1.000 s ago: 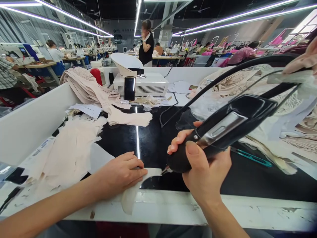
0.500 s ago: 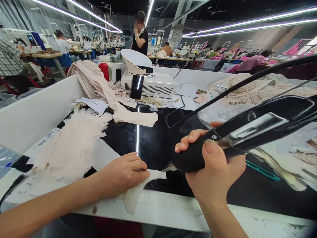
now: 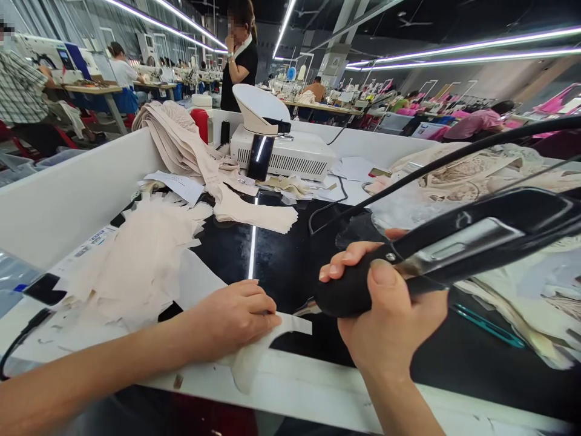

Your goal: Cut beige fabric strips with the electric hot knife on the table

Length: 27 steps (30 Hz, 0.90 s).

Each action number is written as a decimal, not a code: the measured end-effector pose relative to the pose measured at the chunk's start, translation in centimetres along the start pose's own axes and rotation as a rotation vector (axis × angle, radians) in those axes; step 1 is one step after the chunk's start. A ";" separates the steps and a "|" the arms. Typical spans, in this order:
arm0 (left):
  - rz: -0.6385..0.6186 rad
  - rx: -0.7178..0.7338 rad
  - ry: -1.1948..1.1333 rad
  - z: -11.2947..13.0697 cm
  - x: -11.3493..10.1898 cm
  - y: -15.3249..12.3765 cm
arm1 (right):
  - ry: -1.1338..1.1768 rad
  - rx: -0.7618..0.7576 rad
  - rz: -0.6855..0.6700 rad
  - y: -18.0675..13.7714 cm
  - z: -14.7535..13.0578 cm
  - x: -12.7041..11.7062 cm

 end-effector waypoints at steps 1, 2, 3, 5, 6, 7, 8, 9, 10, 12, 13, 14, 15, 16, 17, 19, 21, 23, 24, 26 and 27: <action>-0.005 -0.002 0.002 0.0 0.0 0.0 | 0.000 -0.006 0.005 0.1 -0.2 -0.1; -0.012 -0.005 0.003 0.0 0.0 0.0 | -0.003 -0.016 0.010 0.2 -0.3 -0.2; -0.020 -0.010 0.003 -0.1 0.0 0.0 | -0.008 -0.023 0.012 0.3 -0.4 -0.3; -0.033 -0.015 -0.002 -0.1 0.0 0.0 | -0.018 -0.026 0.009 0.3 -0.5 -0.5; -0.034 -0.015 -0.006 0.0 -0.1 0.0 | -0.024 -0.022 0.007 0.3 -0.5 -0.6; -0.034 -0.015 -0.009 0.0 -0.1 0.0 | -0.029 -0.018 0.005 0.2 -0.5 -0.6; -0.033 -0.013 -0.010 0.0 -0.1 0.0 | -0.037 -0.012 0.005 0.2 -0.4 -0.6; -0.032 -0.012 -0.010 0.0 -0.1 0.0 | -0.045 -0.006 0.009 0.1 -0.4 -0.6; -0.030 -0.011 -0.009 0.1 -0.2 0.0 | -0.050 -0.002 0.016 0.1 -0.4 -0.6; -0.024 -0.008 -0.010 0.1 -0.3 0.0 | -0.042 0.009 0.026 0.1 -0.5 -0.5; -0.023 -0.007 -0.012 0.1 -0.3 0.1 | -0.030 0.015 0.024 0.1 -0.6 -0.5; -0.020 -0.007 -0.016 0.1 -0.4 0.1 | -0.014 0.017 0.019 0.0 -0.7 -0.4; -0.018 -0.006 -0.021 0.1 -0.4 0.1 | 0.002 0.016 0.010 0.0 -0.8 -0.4; -0.016 -0.004 -0.025 0.1 -0.5 0.2 | 0.016 0.014 -0.002 -0.1 -1.0 -0.3; -0.014 -0.001 -0.027 0.1 -0.5 0.2 | 0.026 0.015 -0.017 -0.2 -1.1 -0.3; -0.008 0.008 -0.025 0.2 -0.6 0.3 | 0.036 0.021 -0.046 -0.4 -1.1 -0.1; -0.004 0.014 -0.023 0.2 -0.7 0.4 | 0.035 0.028 -0.065 -0.7 -1.1 0.0; -0.010 0.015 -0.022 0.2 -0.7 0.4 | 0.017 0.031 -0.067 -0.9 -1.1 0.1; -0.013 0.016 -0.023 0.2 -0.6 0.4 | 0.006 0.034 -0.066 -0.9 -1.0 0.1; -0.016 0.014 -0.026 0.2 -0.7 0.4 | -0.008 0.040 -0.066 -1.0 -1.1 0.1; -0.015 0.012 -0.028 0.2 -0.7 0.3 | -0.008 0.042 -0.068 -0.9 -1.1 0.1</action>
Point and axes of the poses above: each hand's wrist, its own y-axis towards the middle knuckle, its own x-axis out of the palm, z = x × y, the point moved 4 cm from there along y, towards the middle knuckle, and after that the axes turned 14 degrees about -x, right-handed, at the moved point
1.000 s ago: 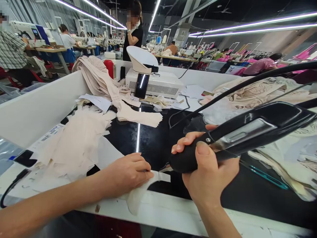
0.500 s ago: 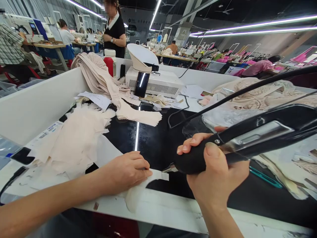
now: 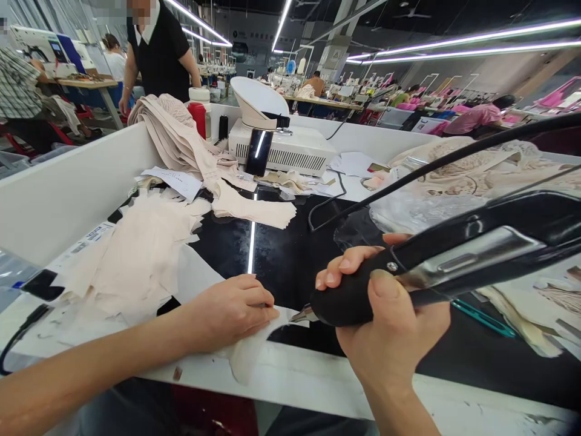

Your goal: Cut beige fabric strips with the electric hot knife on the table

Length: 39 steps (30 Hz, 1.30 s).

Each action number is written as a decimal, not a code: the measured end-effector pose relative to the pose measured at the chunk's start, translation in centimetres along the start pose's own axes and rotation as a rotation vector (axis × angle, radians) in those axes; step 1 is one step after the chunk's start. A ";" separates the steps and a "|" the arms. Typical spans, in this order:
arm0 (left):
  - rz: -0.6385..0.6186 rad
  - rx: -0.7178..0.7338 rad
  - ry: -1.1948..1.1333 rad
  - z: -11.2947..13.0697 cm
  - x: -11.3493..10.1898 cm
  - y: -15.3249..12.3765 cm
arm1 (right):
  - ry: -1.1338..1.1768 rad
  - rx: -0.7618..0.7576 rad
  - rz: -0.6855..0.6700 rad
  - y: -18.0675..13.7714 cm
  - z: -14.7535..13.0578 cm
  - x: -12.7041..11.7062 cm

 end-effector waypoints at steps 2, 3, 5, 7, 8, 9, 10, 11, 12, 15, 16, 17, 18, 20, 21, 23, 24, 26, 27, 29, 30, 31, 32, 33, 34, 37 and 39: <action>-0.002 -0.005 -0.003 0.0 0.0 0.0 | 0.010 0.000 -0.001 0.1 -0.2 -0.2; -0.010 -0.006 -0.004 0.0 0.0 0.0 | 0.011 -0.005 0.003 0.2 -0.3 -0.3; -0.028 -0.003 -0.004 0.0 0.0 0.0 | 0.003 -0.021 0.021 0.3 -0.4 -0.6; -0.039 -0.003 -0.004 0.0 0.0 0.0 | -0.002 -0.037 0.035 0.3 -0.5 -0.9; -0.039 -0.003 -0.004 -0.1 0.0 0.0 | -0.001 -0.039 0.037 0.3 -0.5 -0.9; -0.040 -0.003 -0.003 -0.1 0.0 0.0 | 0.002 -0.038 0.037 0.3 -0.4 -1.0; -0.041 -0.003 -0.002 -0.2 0.0 0.0 | 0.003 -0.038 0.037 0.3 -0.4 -1.0; -0.043 -0.001 0.000 -0.2 0.1 -0.1 | 0.002 -0.037 0.041 0.2 -0.3 -1.0; -0.043 0.002 0.004 -0.2 0.1 -0.1 | -0.003 -0.039 0.047 0.2 -0.3 -1.0; -0.035 -0.017 0.041 0.1 0.0 -0.4 | -0.018 -0.027 0.067 0.1 -0.2 -0.9; -0.030 -0.033 0.065 0.3 -0.1 -0.5 | -0.022 -0.019 0.070 0.0 -0.3 -0.9; -0.028 -0.054 0.093 0.5 -0.2 -0.7 | -0.026 -0.015 0.073 0.0 -0.3 -0.9; -0.029 -0.079 0.120 0.7 -0.3 -0.8 | -0.033 -0.014 0.077 -0.1 -0.4 -0.9; -0.038 -0.138 0.150 1.1 -0.4 -1.2 | -0.054 -0.032 0.093 -0.3 -0.7 -1.0; -0.048 -0.170 0.153 1.2 -0.4 -1.4 | -0.068 -0.040 0.105 -0.4 -0.8 -1.1; -0.076 -0.225 0.150 1.2 -0.1 -1.6 | -0.100 -0.054 0.130 -0.7 -1.0 -1.2; -0.088 -0.244 0.149 1.1 0.1 -1.7 | -0.115 -0.061 0.141 -0.9 -1.2 -1.2; -0.119 -0.272 0.145 0.9 0.4 -1.7 | -0.137 -0.063 0.151 -1.2 -1.3 -1.1; -0.130 -0.281 0.141 0.8 0.5 -1.7 | -0.142 -0.064 0.154 -1.4 -1.4 -1.1; -0.156 -0.294 0.127 0.5 0.6 -1.7 | -0.147 -0.068 0.158 -1.7 -1.6 -0.9; -0.164 -0.292 0.122 0.4 0.6 -1.7 | -0.149 -0.072 0.158 -1.8 -1.7 -0.8; -0.168 -0.289 0.117 0.3 0.6 -1.7 | -0.151 -0.078 0.158 -1.9 -1.8 -0.8; -0.169 -0.284 0.114 0.3 0.5 -1.7 | -0.153 -0.082 0.156 -2.0 -1.9 -0.7; -0.171 -0.281 0.110 0.2 0.4 -1.7 | -0.154 -0.082 0.153 -2.1 -1.9 -0.7; -0.174 -0.277 0.106 0.1 0.3 -1.8 | -0.153 -0.080 0.152 -2.2 -2.0 -0.7; -0.183 -0.268 0.102 0.0 0.0 -1.9 | -0.145 -0.067 0.158 -2.4 -2.1 -0.7; -0.194 -0.265 0.107 -0.1 -0.1 -1.8 | -0.141 -0.058 0.169 -2.5 -2.1 -0.7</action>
Point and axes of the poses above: each hand's wrist, its own y-axis towards the middle knuckle, its own x-axis out of the palm, z = x × y, the point moved 4 cm from there along y, towards the middle knuckle, and after that the axes turned 14 degrees about -x, right-handed, at the moved point
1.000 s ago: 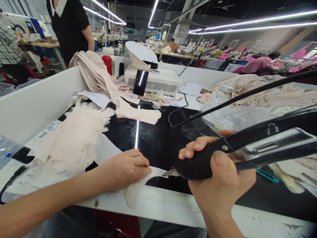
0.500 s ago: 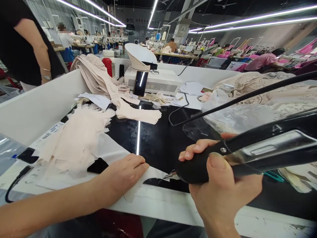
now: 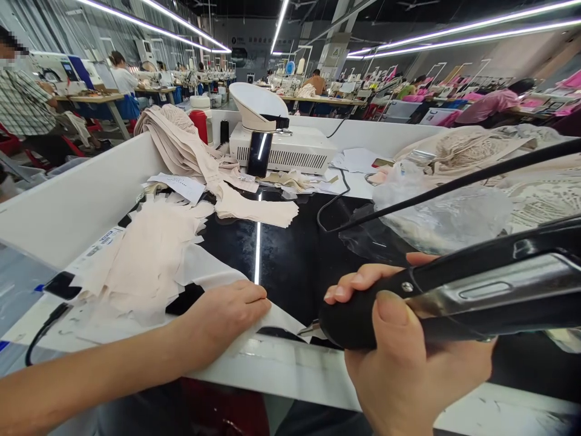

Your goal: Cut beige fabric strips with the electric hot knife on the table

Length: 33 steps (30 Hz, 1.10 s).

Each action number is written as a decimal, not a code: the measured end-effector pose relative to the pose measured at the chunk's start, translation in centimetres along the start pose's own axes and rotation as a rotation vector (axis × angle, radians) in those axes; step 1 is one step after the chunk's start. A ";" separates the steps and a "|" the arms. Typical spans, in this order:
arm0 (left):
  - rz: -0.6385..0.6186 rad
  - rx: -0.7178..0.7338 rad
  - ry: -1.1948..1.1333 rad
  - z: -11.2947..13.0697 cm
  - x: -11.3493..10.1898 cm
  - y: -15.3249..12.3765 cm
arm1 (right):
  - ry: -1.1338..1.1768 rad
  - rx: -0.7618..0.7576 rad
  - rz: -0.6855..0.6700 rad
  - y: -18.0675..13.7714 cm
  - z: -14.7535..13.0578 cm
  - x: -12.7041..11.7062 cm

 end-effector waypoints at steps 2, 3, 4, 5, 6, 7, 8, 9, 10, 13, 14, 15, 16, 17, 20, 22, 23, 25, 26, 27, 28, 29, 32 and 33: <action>-0.019 0.010 0.018 0.2 -0.1 0.1 | 0.006 0.009 0.006 -0.1 0.0 0.0; -0.030 0.019 0.034 0.4 -0.2 0.1 | 0.009 0.012 0.008 -0.1 0.0 0.1; -0.032 0.033 0.056 0.6 -0.3 0.1 | 0.010 0.016 0.008 -0.1 0.0 0.1; -0.026 0.043 0.084 1.0 -0.3 0.1 | 0.011 0.016 0.008 -0.1 0.0 0.1; -0.011 0.050 0.116 1.3 -0.4 0.1 | 0.013 0.017 0.007 -0.1 0.0 0.2; 0.016 0.052 0.149 1.7 -0.5 0.1 | 0.014 0.019 0.005 -0.2 0.0 0.2; 0.051 0.048 0.178 2.1 -0.6 0.0 | 0.014 0.019 0.001 -0.2 0.0 0.2; 0.085 0.043 0.203 2.5 -0.7 -0.2 | 0.014 0.018 -0.005 -0.2 0.0 0.2; 0.109 0.038 0.223 2.8 -0.6 -0.4 | 0.014 0.015 -0.012 -0.3 -0.1 0.2; 0.148 0.039 0.274 3.6 -0.4 -0.9 | -0.002 -0.004 -0.039 -0.6 0.0 0.1; 0.147 0.040 0.292 3.7 -0.3 -1.0 | -0.007 -0.004 -0.048 -0.8 0.0 0.1; 0.146 0.040 0.310 3.8 -0.2 -1.1 | -0.009 0.002 -0.056 -0.8 0.1 0.0; 0.146 0.039 0.326 3.8 -0.1 -1.2 | -0.009 0.011 -0.061 -0.8 0.1 0.0; 0.144 0.037 0.338 3.8 -0.1 -1.2 | -0.005 0.022 -0.061 -0.8 0.1 0.0; 0.145 0.036 0.339 3.7 0.1 -1.1 | 0.027 0.032 -0.012 0.1 -0.1 0.3; 0.158 0.044 0.314 3.5 0.2 -1.2 | 0.055 0.022 0.029 0.8 -0.1 0.8; 0.164 0.048 0.296 3.4 0.2 -1.2 | 0.067 0.021 0.041 1.2 0.0 1.1; 0.166 0.056 0.259 3.1 0.3 -1.4 | 0.082 0.027 0.050 1.6 0.4 1.6; 0.160 0.059 0.244 2.9 0.3 -1.4 | 0.085 0.030 0.051 1.7 0.7 1.7; 0.152 0.063 0.229 2.6 0.3 -1.5 | 0.086 0.032 0.050 1.7 0.9 1.8; 0.141 0.069 0.216 2.3 0.2 -1.5 | 0.087 0.031 0.045 1.6 1.2 1.9; 0.130 0.080 0.204 2.0 0.1 -1.5 | 0.089 0.029 0.037 1.5 1.3 1.9; 0.097 0.123 0.165 1.1 -0.2 -1.4 | 0.103 0.015 0.002 1.1 1.5 1.9; 0.088 0.135 0.156 0.8 -0.4 -1.3 | 0.110 0.012 -0.011 0.9 1.5 1.9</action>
Point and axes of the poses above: each hand's wrist, its own y-axis towards the middle knuckle, its own x-axis out of the palm, z = x × y, the point moved 4 cm from there along y, towards the middle knuckle, and after that the axes turned 14 degrees about -x, right-handed, at the moved point
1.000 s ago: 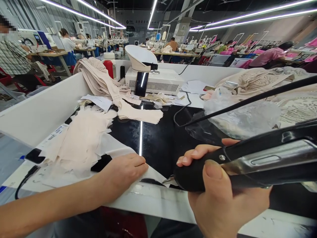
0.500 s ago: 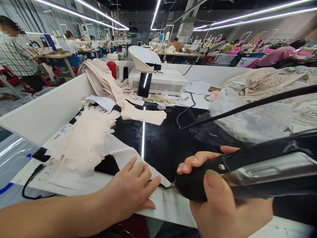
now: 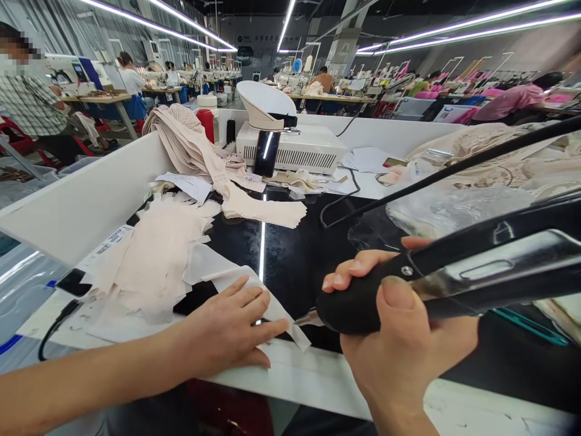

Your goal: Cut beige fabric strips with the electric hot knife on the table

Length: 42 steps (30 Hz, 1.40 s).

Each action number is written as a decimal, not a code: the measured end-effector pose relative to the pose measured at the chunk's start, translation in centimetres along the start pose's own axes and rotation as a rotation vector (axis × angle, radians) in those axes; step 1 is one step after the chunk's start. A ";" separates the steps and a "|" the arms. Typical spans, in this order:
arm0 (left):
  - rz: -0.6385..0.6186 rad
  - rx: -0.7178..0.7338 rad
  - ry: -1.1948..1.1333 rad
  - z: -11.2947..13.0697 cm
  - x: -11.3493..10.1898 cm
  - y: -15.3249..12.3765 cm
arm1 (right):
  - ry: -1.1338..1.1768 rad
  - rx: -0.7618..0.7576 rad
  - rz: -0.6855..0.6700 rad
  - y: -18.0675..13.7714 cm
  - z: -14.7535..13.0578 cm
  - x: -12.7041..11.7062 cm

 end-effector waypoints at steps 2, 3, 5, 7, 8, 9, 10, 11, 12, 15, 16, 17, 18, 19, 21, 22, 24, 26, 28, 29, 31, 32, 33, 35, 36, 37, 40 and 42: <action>-0.014 0.024 -0.014 -0.6 -0.2 0.1 | 0.007 0.002 -0.023 -0.2 0.0 0.0; -0.022 0.035 -0.020 -0.8 -0.2 0.1 | 0.006 0.008 -0.035 -0.3 0.0 0.0; -0.042 0.053 -0.037 -1.2 -0.3 0.2 | 0.002 0.013 -0.048 -0.5 0.1 0.0; -0.066 0.063 -0.057 -1.6 -0.3 0.1 | 0.000 0.006 -0.052 -0.6 0.1 -0.1; -0.075 0.066 -0.064 -1.7 -0.4 0.1 | 0.000 0.001 -0.052 -0.7 0.1 -0.2; -0.081 0.070 -0.069 -1.8 -0.4 0.1 | -0.002 -0.003 -0.052 -0.7 0.1 -0.2; -0.087 0.076 -0.070 -1.9 -0.5 0.1 | -0.005 -0.006 -0.055 -0.8 0.1 -0.2; -0.094 0.082 -0.071 -2.0 -0.5 0.1 | -0.007 -0.010 -0.059 -0.8 0.1 -0.2; -0.104 0.084 -0.072 -2.0 -0.5 0.2 | -0.009 -0.011 -0.063 -0.8 0.0 -0.2; -0.137 0.055 -0.078 -2.1 -0.6 0.4 | -0.013 -0.023 -0.063 -1.0 -0.1 -0.2; -0.139 0.035 -0.080 -2.1 -0.6 0.4 | -0.015 -0.024 -0.060 -1.0 -0.2 -0.2; -0.134 0.014 -0.082 -2.1 -0.7 0.5 | -0.017 -0.026 -0.056 -1.0 -0.2 -0.1; -0.126 -0.003 -0.085 -2.1 -0.8 0.5 | -0.020 -0.029 -0.052 -1.1 -0.2 -0.1; -0.118 -0.014 -0.089 -2.0 -0.9 0.6 | -0.022 -0.032 -0.049 -1.1 -0.2 0.0; -0.112 -0.026 -0.092 -2.0 -1.0 0.7 | -0.027 -0.030 -0.044 -1.2 -0.3 0.1; -0.115 -0.026 -0.091 -2.0 -1.0 0.7 | -0.029 -0.028 -0.042 -1.3 -0.3 0.1; -0.124 -0.025 -0.088 -2.0 -1.1 0.8 | -0.029 -0.027 -0.037 -1.3 -0.3 0.2; -0.129 -0.022 -0.091 -2.1 -1.1 0.8 | -0.026 -0.023 -0.030 -1.4 -0.4 0.2; -0.135 -0.022 -0.096 -2.1 -1.2 0.8 | -0.026 -0.019 -0.028 -1.4 -0.4 0.2; -0.141 -0.022 -0.094 -2.1 -1.3 0.8 | -0.025 -0.017 -0.030 -1.4 -0.4 0.2; -0.161 -0.020 -0.079 -2.0 -1.3 0.7 | -0.019 -0.015 -0.031 -1.3 -0.4 0.3; -0.174 -0.018 -0.070 -1.9 -1.3 0.6 | -0.014 -0.014 -0.031 -1.3 -0.3 0.3; -0.186 -0.016 -0.063 -1.8 -1.3 0.5 | -0.010 -0.010 -0.031 -1.3 -0.3 0.4; -0.196 -0.014 -0.057 -1.6 -1.3 0.4 | -0.006 -0.004 -0.035 -1.4 -0.2 0.4; -0.194 -0.014 -0.055 -1.5 -1.2 0.4 | -0.007 -0.001 -0.037 -1.4 -0.2 0.4; -0.190 -0.013 -0.053 -1.5 -1.2 0.3 | -0.008 -0.001 -0.041 -1.5 -0.2 0.3; -0.169 -0.012 -0.043 -1.3 -1.1 0.3 | -0.008 0.005 -0.044 -1.3 -0.1 0.3; -0.158 -0.009 -0.033 -1.3 -1.0 0.3 | -0.010 0.017 -0.028 -1.0 -0.1 0.3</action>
Point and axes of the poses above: each hand's wrist, its own y-axis towards the middle knuckle, its own x-axis out of the palm, z = x × y, the point moved 4 cm from there along y, towards the middle knuckle, and after that the axes turned 14 degrees about -x, right-handed, at the moved point
